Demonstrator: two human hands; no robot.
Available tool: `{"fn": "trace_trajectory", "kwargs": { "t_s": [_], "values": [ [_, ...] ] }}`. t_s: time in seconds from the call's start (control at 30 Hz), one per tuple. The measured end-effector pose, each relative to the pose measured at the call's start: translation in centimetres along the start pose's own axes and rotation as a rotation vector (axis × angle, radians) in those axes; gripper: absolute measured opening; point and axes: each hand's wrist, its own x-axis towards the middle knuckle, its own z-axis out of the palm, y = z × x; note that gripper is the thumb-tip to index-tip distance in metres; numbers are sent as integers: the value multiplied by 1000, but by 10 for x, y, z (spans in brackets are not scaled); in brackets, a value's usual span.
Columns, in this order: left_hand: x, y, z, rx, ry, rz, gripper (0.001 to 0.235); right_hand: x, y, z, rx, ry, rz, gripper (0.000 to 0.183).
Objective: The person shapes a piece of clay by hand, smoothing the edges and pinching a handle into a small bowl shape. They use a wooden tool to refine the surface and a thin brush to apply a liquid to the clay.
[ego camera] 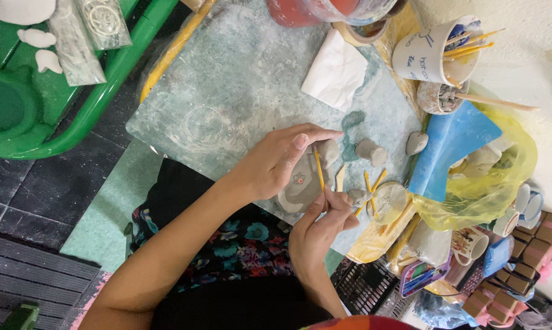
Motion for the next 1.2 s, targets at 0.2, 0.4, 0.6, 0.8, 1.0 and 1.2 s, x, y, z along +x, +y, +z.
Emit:
{"fn": "trace_trajectory", "kwargs": {
  "t_s": [0.2, 0.4, 0.6, 0.8, 1.0, 1.2],
  "values": [
    [1, -2, 1, -9, -3, -13, 86, 12, -9, -13, -56, -46, -72, 17],
    [0, -4, 2, 0, 3, 13, 86, 11, -6, -13, -13, -23, 2, 16],
    [1, -1, 1, 4, -2, 3, 83, 13, -7, -13, -36, -66, -68, 20],
    [1, -1, 0, -12, 3, 8, 79, 14, -2, -14, -12, -50, -25, 18],
    [2, 1, 1, -40, 6, -15, 79, 8, -2, -14, -21, -90, -89, 22],
    [1, 3, 1, -92, -8, -79, 84, 7, 1, -11, -31, -33, -48, 21]
  ]
}}
